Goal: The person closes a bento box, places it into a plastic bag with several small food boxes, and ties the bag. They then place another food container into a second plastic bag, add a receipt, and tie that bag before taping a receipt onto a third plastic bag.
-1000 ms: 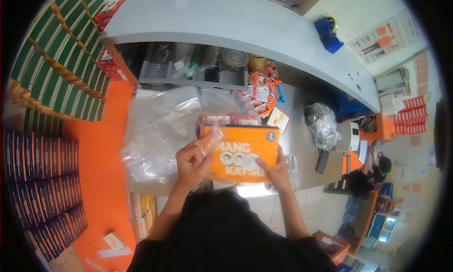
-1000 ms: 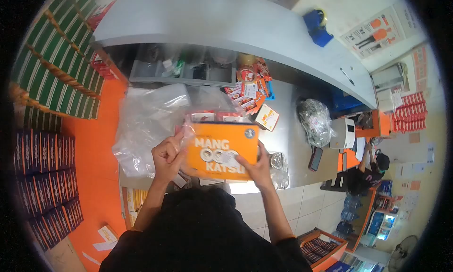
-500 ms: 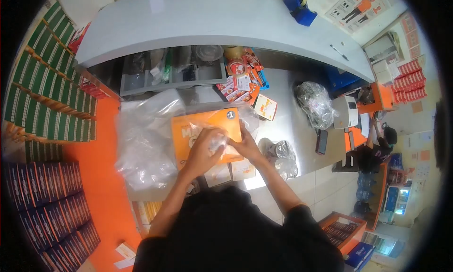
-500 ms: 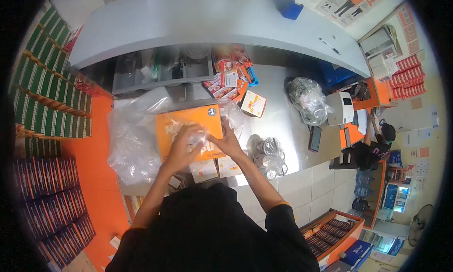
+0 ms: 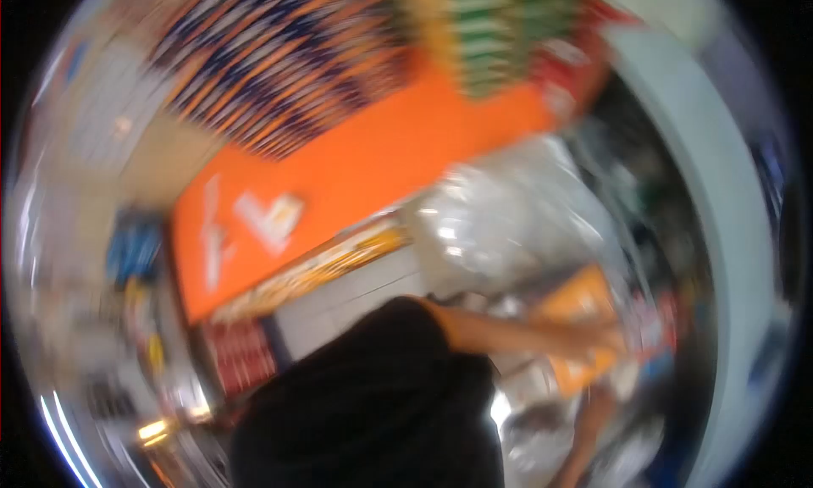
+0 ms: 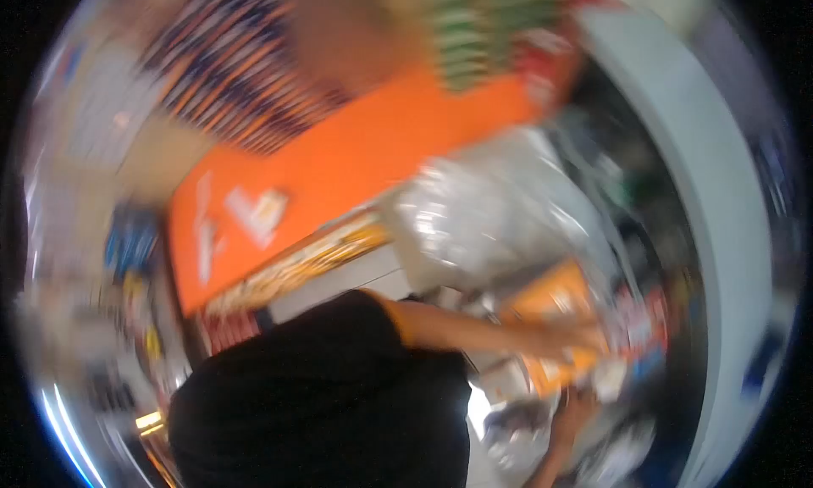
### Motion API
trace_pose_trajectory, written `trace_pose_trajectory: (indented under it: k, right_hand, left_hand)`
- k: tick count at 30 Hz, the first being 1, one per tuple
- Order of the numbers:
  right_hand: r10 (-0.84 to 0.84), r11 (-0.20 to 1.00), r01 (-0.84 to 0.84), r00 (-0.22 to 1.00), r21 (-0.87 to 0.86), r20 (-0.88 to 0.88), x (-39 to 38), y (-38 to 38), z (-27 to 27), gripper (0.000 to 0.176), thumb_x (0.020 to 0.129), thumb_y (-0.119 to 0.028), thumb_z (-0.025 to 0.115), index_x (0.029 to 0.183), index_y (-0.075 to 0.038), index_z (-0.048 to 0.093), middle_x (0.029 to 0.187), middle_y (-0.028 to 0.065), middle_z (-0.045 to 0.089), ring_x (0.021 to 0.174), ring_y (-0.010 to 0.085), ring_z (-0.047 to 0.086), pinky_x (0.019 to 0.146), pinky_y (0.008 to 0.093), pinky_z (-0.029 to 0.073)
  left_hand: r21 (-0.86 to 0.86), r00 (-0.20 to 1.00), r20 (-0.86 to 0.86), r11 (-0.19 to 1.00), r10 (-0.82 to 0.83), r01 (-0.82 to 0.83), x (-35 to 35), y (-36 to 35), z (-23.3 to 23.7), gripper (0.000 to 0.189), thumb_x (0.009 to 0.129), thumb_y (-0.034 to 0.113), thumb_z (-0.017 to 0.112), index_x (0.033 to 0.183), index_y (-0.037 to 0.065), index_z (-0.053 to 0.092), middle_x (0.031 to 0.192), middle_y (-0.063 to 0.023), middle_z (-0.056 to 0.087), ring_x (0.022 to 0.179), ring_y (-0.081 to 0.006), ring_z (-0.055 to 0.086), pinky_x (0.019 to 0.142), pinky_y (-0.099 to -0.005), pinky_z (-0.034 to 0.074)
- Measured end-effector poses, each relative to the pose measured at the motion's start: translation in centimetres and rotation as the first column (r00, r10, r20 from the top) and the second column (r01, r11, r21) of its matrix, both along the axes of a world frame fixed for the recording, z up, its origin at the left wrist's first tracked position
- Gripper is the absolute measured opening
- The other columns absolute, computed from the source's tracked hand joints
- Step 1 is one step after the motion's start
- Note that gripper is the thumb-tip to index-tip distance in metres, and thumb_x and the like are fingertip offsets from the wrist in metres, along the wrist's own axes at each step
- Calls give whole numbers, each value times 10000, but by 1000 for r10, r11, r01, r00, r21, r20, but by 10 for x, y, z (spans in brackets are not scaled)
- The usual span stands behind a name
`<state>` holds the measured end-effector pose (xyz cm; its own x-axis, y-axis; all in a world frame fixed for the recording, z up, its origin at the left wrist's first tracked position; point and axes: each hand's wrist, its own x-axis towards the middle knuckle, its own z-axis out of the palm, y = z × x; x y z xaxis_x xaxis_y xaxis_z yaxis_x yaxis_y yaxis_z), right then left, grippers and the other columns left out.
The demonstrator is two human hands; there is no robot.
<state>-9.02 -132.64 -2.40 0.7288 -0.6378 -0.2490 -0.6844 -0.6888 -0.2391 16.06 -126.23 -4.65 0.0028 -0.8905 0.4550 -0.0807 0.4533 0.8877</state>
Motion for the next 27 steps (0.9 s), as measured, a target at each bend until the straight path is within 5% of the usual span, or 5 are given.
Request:
trace_pose_trajectory:
  k: [6,14,16,19,27]
  right_hand:
    - [-59,767,10,997,641,55,8,12,78,275,800,-62,614,1068,0,623,1169,154,613,1051,306,593,816,397,512]
    - [251,958,-282,908,-48,-335,11,-18,76,424,845,-238,514,1219,-46,569,954,255,658,621,367,639,566,471,500]
    - [444,800,-579,394,157,-805,-29,-70,7,296,810,-163,526,1059,-65,652,818,130,674,631,250,634,556,387,494]
    - [313,943,-272,923,-193,225,88,-18,42,447,825,-113,553,1241,23,462,1246,224,517,1151,402,490,951,492,422]
    - [-192,971,219,952,-94,237,92,-9,7,634,926,-529,440,1425,-150,344,1479,209,275,1410,368,185,1008,684,265]
  left_hand:
    - [2,923,355,987,150,-161,-25,-39,-47,670,677,295,790,1276,124,542,1492,-257,198,1425,-389,80,1154,-520,84]
    - [-76,985,6,982,175,-174,-20,-20,-21,649,707,276,758,1307,186,526,1457,-134,324,1391,-362,188,1121,-529,183]
    - [-295,995,-4,951,97,-94,-10,-7,-13,478,796,260,672,1226,93,545,1333,-162,429,1267,-330,352,1040,-482,295]
    - [81,991,-68,990,118,-112,-31,-23,-33,267,886,139,497,1102,4,576,1156,-164,572,1124,-321,514,976,-417,390]
    - [217,819,-521,965,241,-146,58,18,107,191,853,-96,468,985,22,539,944,-93,582,927,-172,611,782,-237,475]
